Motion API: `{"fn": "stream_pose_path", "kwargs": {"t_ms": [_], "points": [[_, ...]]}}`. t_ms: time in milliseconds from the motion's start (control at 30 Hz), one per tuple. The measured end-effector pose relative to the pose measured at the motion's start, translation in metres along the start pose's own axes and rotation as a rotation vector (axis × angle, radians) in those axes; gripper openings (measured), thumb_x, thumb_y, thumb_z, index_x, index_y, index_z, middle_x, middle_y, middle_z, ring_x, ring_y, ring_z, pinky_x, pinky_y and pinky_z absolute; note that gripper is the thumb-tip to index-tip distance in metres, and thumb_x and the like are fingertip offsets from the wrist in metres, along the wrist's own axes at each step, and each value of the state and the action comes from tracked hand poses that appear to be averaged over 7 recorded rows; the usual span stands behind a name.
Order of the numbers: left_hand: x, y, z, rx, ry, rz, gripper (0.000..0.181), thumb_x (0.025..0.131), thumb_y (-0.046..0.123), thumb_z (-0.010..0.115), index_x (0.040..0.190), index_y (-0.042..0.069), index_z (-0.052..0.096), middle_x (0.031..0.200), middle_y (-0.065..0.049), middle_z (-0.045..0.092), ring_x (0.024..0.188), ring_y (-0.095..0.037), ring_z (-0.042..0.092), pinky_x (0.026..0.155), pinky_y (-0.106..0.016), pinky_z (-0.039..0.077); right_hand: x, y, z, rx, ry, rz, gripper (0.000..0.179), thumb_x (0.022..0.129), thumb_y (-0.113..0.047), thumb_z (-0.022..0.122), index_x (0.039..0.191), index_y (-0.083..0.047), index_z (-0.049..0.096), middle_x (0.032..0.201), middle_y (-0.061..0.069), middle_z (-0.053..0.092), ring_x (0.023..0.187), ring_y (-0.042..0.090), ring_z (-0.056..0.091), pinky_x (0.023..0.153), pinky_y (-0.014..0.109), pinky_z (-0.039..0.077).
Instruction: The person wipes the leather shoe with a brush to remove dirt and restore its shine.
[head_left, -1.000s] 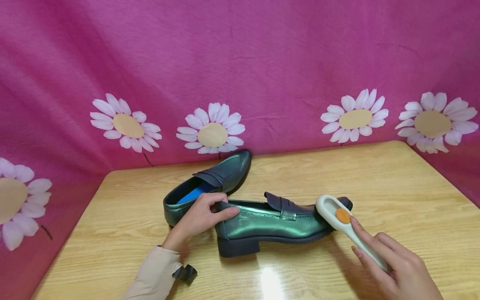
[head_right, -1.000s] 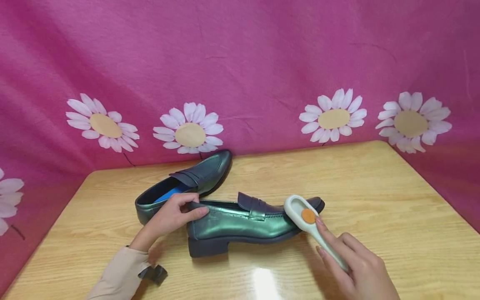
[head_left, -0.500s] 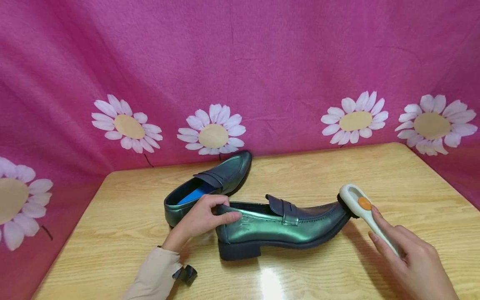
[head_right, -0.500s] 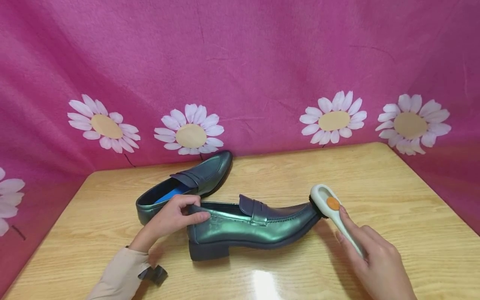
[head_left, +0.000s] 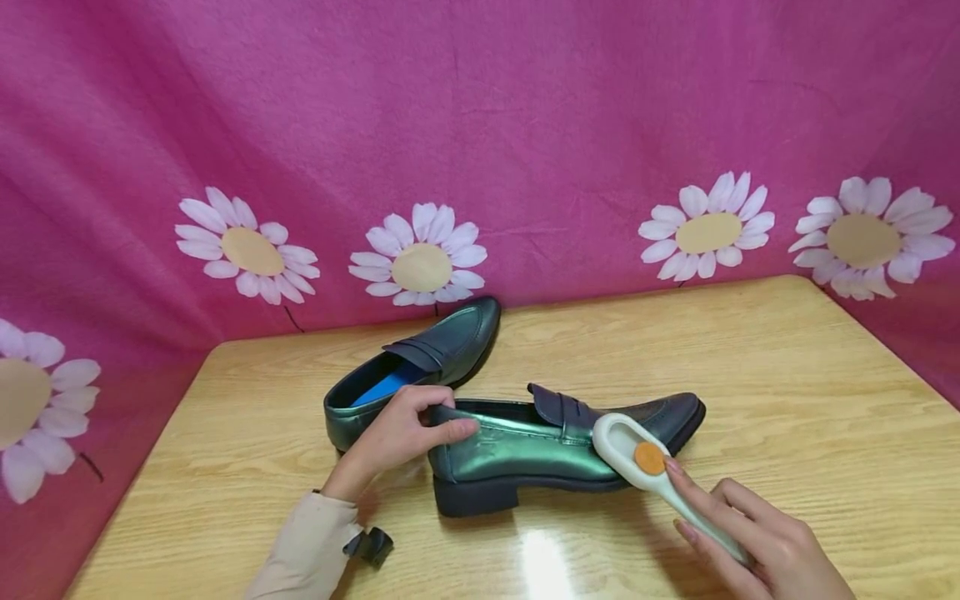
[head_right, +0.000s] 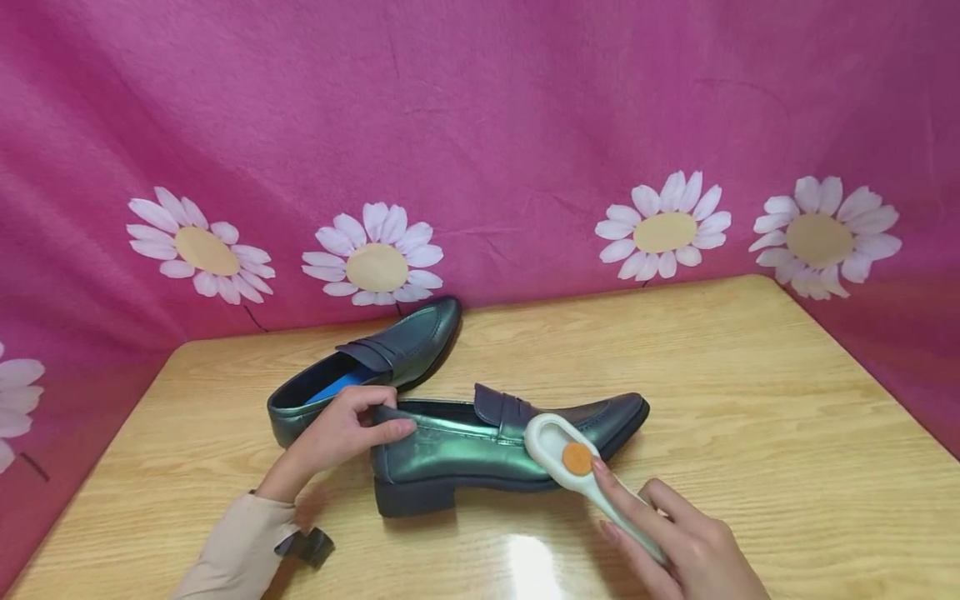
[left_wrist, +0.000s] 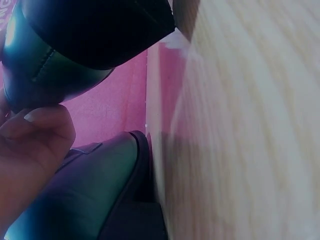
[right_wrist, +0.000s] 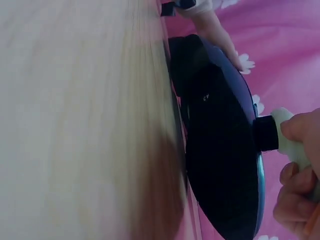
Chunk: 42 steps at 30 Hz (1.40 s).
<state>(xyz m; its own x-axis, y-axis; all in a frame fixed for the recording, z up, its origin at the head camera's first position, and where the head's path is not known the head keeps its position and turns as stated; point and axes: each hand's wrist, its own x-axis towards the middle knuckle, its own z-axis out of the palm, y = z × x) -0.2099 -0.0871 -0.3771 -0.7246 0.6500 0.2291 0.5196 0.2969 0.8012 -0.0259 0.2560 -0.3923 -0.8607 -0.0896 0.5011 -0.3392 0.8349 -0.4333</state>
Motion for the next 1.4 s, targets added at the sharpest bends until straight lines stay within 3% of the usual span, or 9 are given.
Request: {"fn": "stream_pose_path", "kwargs": {"t_ms": [200, 367, 467, 600, 867, 1000, 1133, 1300, 1400], "points": [[0.0, -0.001, -0.001, 0.006, 0.017, -0.018, 0.027, 0.087, 0.023, 0.072, 0.07, 0.018, 0.053, 0.064, 0.006, 0.04, 0.063, -0.015, 0.045, 0.058, -0.026, 0.035, 0.008, 0.022, -0.006, -0.02, 0.101, -0.044, 0.069, 0.07, 0.002, 0.081, 0.133, -0.016, 0.06, 0.076, -0.015, 0.042, 0.059, -0.004, 0.033, 0.05, 0.01, 0.028], [-0.001, -0.001, 0.0, 0.013, 0.017, 0.003, 0.026, 0.087, 0.023, 0.073, 0.07, 0.018, 0.053, 0.063, 0.007, 0.04, 0.063, -0.015, 0.046, 0.058, -0.026, 0.036, 0.011, 0.047, -0.011, -0.052, 0.175, 0.034, 0.058, 0.08, -0.002, 0.076, 0.134, -0.016, 0.058, 0.074, -0.011, 0.046, 0.06, -0.002, 0.034, 0.051, 0.013, 0.027], [-0.001, -0.001, 0.002, 0.025, 0.035, 0.042, 0.026, 0.086, 0.02, 0.073, 0.07, 0.018, 0.053, 0.064, 0.006, 0.041, 0.062, -0.013, 0.045, 0.057, -0.025, 0.035, 0.011, 0.056, -0.013, -0.056, 0.169, 0.105, 0.057, 0.084, -0.004, 0.073, 0.136, -0.018, 0.056, 0.074, -0.008, 0.05, 0.059, 0.0, 0.034, 0.052, 0.016, 0.026], [-0.001, -0.005, 0.009, 0.039, 0.096, 0.146, 0.028, 0.082, 0.008, 0.075, 0.069, 0.015, 0.052, 0.063, 0.002, 0.04, 0.06, -0.012, 0.043, 0.055, -0.027, 0.033, 0.011, 0.061, -0.014, -0.057, 0.134, 0.175, 0.057, 0.086, -0.007, 0.071, 0.139, -0.021, 0.053, 0.078, -0.001, 0.057, 0.061, 0.002, 0.035, 0.054, 0.017, 0.025], [-0.003, -0.006, 0.019, 0.087, 0.222, 0.286, 0.03, 0.076, 0.008, 0.08, 0.066, 0.014, 0.053, 0.062, 0.001, 0.041, 0.057, -0.011, 0.04, 0.05, -0.029, 0.03, 0.005, 0.06, -0.013, -0.059, 0.11, 0.189, 0.059, 0.085, -0.01, 0.074, 0.139, -0.022, 0.053, 0.075, -0.006, 0.052, 0.062, 0.002, 0.036, 0.054, 0.017, 0.026], [-0.002, -0.002, 0.017, 0.101, 0.208, 0.314, 0.034, 0.076, 0.015, 0.082, 0.065, 0.017, 0.05, 0.063, 0.005, 0.038, 0.059, -0.007, 0.04, 0.052, -0.028, 0.03, 0.006, 0.06, -0.014, -0.068, 0.116, 0.155, 0.061, 0.083, -0.008, 0.075, 0.138, -0.021, 0.053, 0.073, -0.009, 0.048, 0.062, 0.002, 0.035, 0.054, 0.017, 0.025], [-0.001, 0.0, 0.014, 0.096, 0.174, 0.298, 0.034, 0.077, 0.016, 0.082, 0.066, 0.018, 0.049, 0.063, 0.007, 0.038, 0.06, -0.007, 0.04, 0.053, -0.025, 0.029, 0.008, 0.061, -0.016, -0.096, 0.114, 0.127, 0.06, 0.084, -0.009, 0.074, 0.139, -0.022, 0.053, 0.072, -0.011, 0.048, 0.062, 0.001, 0.035, 0.057, 0.016, 0.024], [-0.001, 0.003, 0.011, 0.102, 0.111, 0.284, 0.035, 0.076, 0.017, 0.083, 0.065, 0.017, 0.049, 0.06, 0.006, 0.039, 0.059, -0.007, 0.043, 0.053, -0.025, 0.032, 0.009, 0.062, -0.018, -0.112, 0.083, 0.15, 0.059, 0.086, -0.012, 0.073, 0.14, -0.022, 0.052, 0.072, -0.009, 0.048, 0.063, 0.002, 0.035, 0.059, 0.016, 0.024], [0.0, 0.01, 0.01, 0.134, 0.047, 0.283, 0.038, 0.076, 0.021, 0.083, 0.063, 0.016, 0.049, 0.06, 0.006, 0.037, 0.059, -0.006, 0.042, 0.054, -0.023, 0.033, 0.009, 0.061, -0.018, -0.142, 0.023, 0.187, 0.06, 0.086, -0.015, 0.073, 0.141, -0.021, 0.049, 0.07, -0.007, 0.044, 0.063, 0.006, 0.036, 0.057, 0.019, 0.025]]}}
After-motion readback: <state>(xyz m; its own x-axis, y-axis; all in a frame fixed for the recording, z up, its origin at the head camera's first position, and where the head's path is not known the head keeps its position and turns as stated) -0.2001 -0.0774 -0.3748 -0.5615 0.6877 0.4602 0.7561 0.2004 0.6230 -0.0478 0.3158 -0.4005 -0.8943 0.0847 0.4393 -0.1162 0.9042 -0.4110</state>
